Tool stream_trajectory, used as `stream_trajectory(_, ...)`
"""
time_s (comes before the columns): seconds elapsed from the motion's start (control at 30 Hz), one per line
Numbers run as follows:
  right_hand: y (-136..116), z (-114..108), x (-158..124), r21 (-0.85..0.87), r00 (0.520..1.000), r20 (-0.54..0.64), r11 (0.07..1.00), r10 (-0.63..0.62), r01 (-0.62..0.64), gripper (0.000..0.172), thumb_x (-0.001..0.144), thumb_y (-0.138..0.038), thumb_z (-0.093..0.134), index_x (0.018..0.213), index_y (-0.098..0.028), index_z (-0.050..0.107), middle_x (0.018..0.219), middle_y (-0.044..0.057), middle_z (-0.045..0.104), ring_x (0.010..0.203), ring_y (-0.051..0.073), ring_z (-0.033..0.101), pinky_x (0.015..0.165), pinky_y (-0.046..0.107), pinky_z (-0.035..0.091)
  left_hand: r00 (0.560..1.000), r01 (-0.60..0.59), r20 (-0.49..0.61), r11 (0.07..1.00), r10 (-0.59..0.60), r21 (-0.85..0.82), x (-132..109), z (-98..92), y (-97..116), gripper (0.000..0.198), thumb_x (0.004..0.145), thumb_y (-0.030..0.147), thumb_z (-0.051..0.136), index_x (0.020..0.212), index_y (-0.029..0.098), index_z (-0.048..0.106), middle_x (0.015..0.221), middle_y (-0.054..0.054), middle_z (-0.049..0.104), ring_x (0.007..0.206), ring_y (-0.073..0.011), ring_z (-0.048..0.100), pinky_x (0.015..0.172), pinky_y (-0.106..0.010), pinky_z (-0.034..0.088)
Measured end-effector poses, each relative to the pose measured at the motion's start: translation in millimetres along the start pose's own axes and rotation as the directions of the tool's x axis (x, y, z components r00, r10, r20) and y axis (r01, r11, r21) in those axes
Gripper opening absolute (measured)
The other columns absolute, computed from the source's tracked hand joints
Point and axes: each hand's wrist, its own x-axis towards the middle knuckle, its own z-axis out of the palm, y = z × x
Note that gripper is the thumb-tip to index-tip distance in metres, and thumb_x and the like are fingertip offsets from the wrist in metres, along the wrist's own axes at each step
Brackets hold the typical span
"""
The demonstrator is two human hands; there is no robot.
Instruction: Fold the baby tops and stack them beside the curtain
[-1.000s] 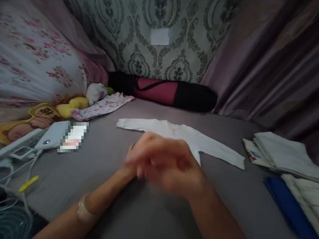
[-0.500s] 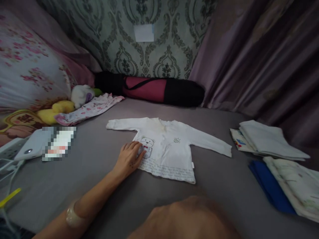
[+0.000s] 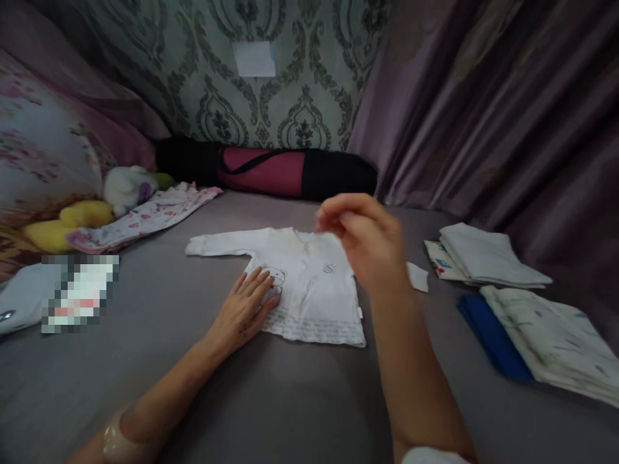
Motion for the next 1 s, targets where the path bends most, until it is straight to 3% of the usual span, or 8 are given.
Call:
stream_trajectory(0.1, 54, 27, 19, -0.252, 0.978, 0.171, 0.965, 0.116, -0.070, 0.042, 0.100, -0.028, 0.033, 0.128, -0.014, 0.059, 0.130, 0.015, 0.061, 0.123, 0.026, 0.056, 0.108, 0.045, 0.041, 0.998, -0.031, 0.060, 0.997, 0.027, 0.065, -3, 8.9, 4, 0.052, 0.101, 0.043, 0.034, 0.138, 0.012, 0.050, 0.148, -0.016, 0.048, 0.142, -0.0292, 0.036, 0.117, -0.049, 0.028)
stream_trajectory(0.2, 100, 57, 14, -0.586, 0.864, 0.391, 0.810, 0.318, -0.033, 0.055, 0.098, -0.034, 0.035, 0.145, -0.007, 0.043, 0.154, 0.018, 0.038, 0.145, 0.030, 0.028, 0.120, 0.047, 0.020, 0.991, -0.035, 0.129, 0.994, 0.021, 0.106, -8, 18.3, 6, 0.059, 0.101, 0.049, 0.029, 0.142, 0.011, 0.048, 0.151, -0.017, 0.043, 0.143, -0.0302, 0.035, 0.115, -0.049, 0.031)
stream_trajectory(0.27, 120, 71, 7, -0.692, 0.825, 0.405, 0.722, 0.393, -0.004, 0.063, 0.100, -0.040, 0.029, 0.151, -0.002, 0.032, 0.159, 0.019, 0.027, 0.149, 0.030, 0.018, 0.121, 0.045, 0.013, 0.985, -0.042, 0.170, 0.992, 0.022, 0.116, -11, 21.6, 5, 0.063, 0.101, 0.052, 0.027, 0.144, 0.011, 0.045, 0.153, -0.018, 0.039, 0.143, -0.0309, 0.034, 0.114, -0.049, 0.033)
stream_trajectory(0.37, 137, 82, 1, -0.746, 0.823, 0.376, 0.666, 0.426, -0.004, 0.070, 0.101, -0.045, 0.021, 0.152, 0.002, 0.025, 0.160, 0.019, 0.022, 0.149, 0.029, 0.016, 0.121, 0.045, 0.010, 0.978, -0.036, 0.207, 0.992, 0.009, 0.124, -12, 22.4, 3, 0.064, 0.101, 0.053, 0.026, 0.146, 0.011, 0.044, 0.154, -0.018, 0.036, 0.144, -0.0317, 0.032, 0.115, -0.050, 0.031)
stream_trajectory(0.63, 142, 84, 3, -0.762, 0.815, 0.355, 0.647, 0.458, -0.031, 0.070, 0.100, -0.046, 0.020, 0.153, 0.000, 0.024, 0.160, 0.020, 0.020, 0.149, 0.028, 0.016, 0.121, 0.045, 0.009, 0.969, -0.037, 0.248, 0.994, 0.010, 0.107, -11, 18.2, 3, 0.066, 0.100, 0.055, 0.027, 0.148, 0.011, 0.041, 0.155, -0.018, 0.033, 0.145, -0.0326, 0.029, 0.115, -0.051, 0.030)
stream_trajectory(0.8, 113, 102, 10, -0.661, 0.865, 0.416, 0.746, 0.279, 0.077, 0.065, 0.101, -0.043, 0.018, 0.153, -0.006, 0.029, 0.161, 0.017, 0.022, 0.150, 0.026, 0.014, 0.121, 0.047, 0.002, 0.974, -0.013, 0.226, 0.995, -0.011, 0.102, -5, 10.0, 9, 0.063, 0.101, 0.053, 0.026, 0.144, 0.011, 0.046, 0.153, -0.017, 0.039, 0.144, -0.0308, 0.033, 0.115, -0.050, 0.031)
stream_trajectory(0.9, 104, 121, 8, -0.548, 0.806, 0.548, 0.824, 0.221, 0.147, 0.067, 0.101, -0.045, 0.017, 0.155, -0.007, 0.024, 0.162, 0.014, 0.017, 0.150, 0.023, 0.012, 0.121, 0.044, 0.007, 0.986, 0.042, 0.151, 0.990, -0.063, 0.138, -2, 9.5, 10, 0.056, 0.103, 0.045, 0.026, 0.142, 0.012, 0.048, 0.153, -0.015, 0.040, 0.144, -0.0285, 0.032, 0.117, -0.050, 0.028)
stream_trajectory(1.0, 106, 133, 4, -0.538, 0.779, 0.584, 0.827, 0.227, 0.163, 0.066, 0.100, -0.044, 0.018, 0.155, -0.006, 0.024, 0.162, 0.013, 0.018, 0.150, 0.024, 0.011, 0.121, 0.044, 0.008, 0.985, 0.106, 0.117, 0.977, -0.129, 0.186, -5, 15.8, 6, 0.056, 0.101, 0.045, 0.031, 0.141, 0.010, 0.049, 0.151, -0.018, 0.041, 0.143, -0.0309, 0.033, 0.116, -0.051, 0.030)
